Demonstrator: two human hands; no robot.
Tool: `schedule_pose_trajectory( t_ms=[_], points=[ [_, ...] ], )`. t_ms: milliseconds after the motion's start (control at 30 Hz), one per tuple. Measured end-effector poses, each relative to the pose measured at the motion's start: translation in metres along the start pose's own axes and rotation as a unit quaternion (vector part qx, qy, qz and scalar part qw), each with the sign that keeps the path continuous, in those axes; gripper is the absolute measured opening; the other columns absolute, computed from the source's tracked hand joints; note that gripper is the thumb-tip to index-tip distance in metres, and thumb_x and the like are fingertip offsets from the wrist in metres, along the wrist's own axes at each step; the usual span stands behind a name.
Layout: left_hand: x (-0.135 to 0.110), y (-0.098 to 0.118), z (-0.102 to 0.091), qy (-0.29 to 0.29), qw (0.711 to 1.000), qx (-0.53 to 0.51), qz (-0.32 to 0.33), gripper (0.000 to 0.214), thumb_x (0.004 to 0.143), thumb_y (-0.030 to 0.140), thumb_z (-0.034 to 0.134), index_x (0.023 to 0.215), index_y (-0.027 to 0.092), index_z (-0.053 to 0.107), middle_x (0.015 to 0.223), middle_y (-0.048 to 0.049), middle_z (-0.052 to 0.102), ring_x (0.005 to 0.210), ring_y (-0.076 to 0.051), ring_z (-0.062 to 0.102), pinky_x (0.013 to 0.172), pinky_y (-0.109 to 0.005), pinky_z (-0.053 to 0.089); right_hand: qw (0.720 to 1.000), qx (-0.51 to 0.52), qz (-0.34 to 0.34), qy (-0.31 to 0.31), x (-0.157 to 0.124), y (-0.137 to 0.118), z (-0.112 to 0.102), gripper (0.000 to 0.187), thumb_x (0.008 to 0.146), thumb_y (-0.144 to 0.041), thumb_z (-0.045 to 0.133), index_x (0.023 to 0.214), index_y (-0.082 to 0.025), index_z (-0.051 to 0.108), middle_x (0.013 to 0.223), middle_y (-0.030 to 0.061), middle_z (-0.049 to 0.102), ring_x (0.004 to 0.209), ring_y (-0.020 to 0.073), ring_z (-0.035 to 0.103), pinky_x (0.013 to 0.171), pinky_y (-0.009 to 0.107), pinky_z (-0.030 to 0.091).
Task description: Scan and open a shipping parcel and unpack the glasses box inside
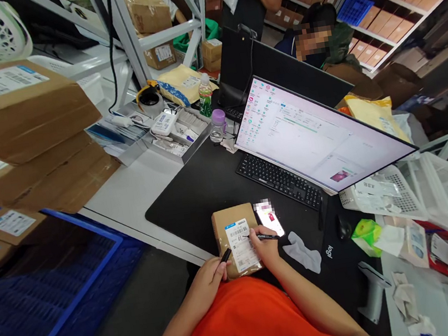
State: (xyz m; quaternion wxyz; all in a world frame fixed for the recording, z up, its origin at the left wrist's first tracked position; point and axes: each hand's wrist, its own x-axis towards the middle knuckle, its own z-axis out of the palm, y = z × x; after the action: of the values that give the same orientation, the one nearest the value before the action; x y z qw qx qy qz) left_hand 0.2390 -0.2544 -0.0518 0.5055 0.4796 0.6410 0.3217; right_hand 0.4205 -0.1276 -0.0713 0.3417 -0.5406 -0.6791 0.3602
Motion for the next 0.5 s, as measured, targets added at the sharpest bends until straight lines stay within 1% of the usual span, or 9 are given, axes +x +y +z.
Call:
schedule_pose_trajectory(
  t_ms=[133, 300, 400, 500],
  points=[
    [0.0005, -0.0003, -0.0003, -0.004, 1.0, 0.007, 0.0, 0.049, 0.098, 0.052, 0.031, 0.069, 0.023, 0.057, 0.086, -0.0059, 0.066, 0.09, -0.025, 0.063, 0.088, -0.036, 0.048, 1.0, 0.007, -0.003, -0.009, 0.0006, -0.0024, 0.0009, 0.035, 0.087, -0.037, 0.055, 0.057, -0.02, 0.06, 0.053, 0.0005, 0.061, 0.05, 0.0148, 0.053, 0.05, 0.026, 0.04],
    [0.002, 0.0032, -0.0015, -0.004, 1.0, 0.01, -0.003, 0.05, 0.097, 0.054, 0.031, 0.067, 0.023, 0.056, 0.088, -0.007, 0.068, 0.098, -0.027, 0.064, 0.089, -0.036, 0.048, 1.0, 0.006, -0.003, -0.012, 0.0004, -0.002, 0.002, 0.036, 0.088, -0.038, 0.055, 0.057, -0.02, 0.061, 0.054, 0.0013, 0.062, 0.051, 0.0146, 0.054, 0.051, 0.026, 0.04],
    [0.003, 0.0034, -0.0017, -0.001, 1.0, 0.016, -0.003, 0.051, 0.097, 0.055, 0.03, 0.068, 0.023, 0.058, 0.083, -0.0065, 0.066, 0.093, -0.026, 0.064, 0.088, -0.037, 0.049, 1.0, 0.005, 0.001, -0.005, 0.0001, -0.0017, 0.0031, 0.038, 0.089, -0.039, 0.054, 0.058, -0.019, 0.061, 0.055, 0.0014, 0.062, 0.051, 0.0145, 0.054, 0.051, 0.026, 0.04],
    [0.0038, 0.0019, -0.0016, -0.002, 1.0, 0.014, -0.006, 0.052, 0.097, 0.054, 0.03, 0.069, 0.023, 0.06, 0.082, -0.0061, 0.065, 0.09, -0.025, 0.064, 0.087, -0.037, 0.05, 1.0, 0.008, 0.005, -0.003, 0.0002, -0.0019, 0.0032, 0.037, 0.09, -0.039, 0.054, 0.06, -0.019, 0.063, 0.056, 0.0016, 0.063, 0.052, 0.0146, 0.055, 0.051, 0.026, 0.04]
  ],
)
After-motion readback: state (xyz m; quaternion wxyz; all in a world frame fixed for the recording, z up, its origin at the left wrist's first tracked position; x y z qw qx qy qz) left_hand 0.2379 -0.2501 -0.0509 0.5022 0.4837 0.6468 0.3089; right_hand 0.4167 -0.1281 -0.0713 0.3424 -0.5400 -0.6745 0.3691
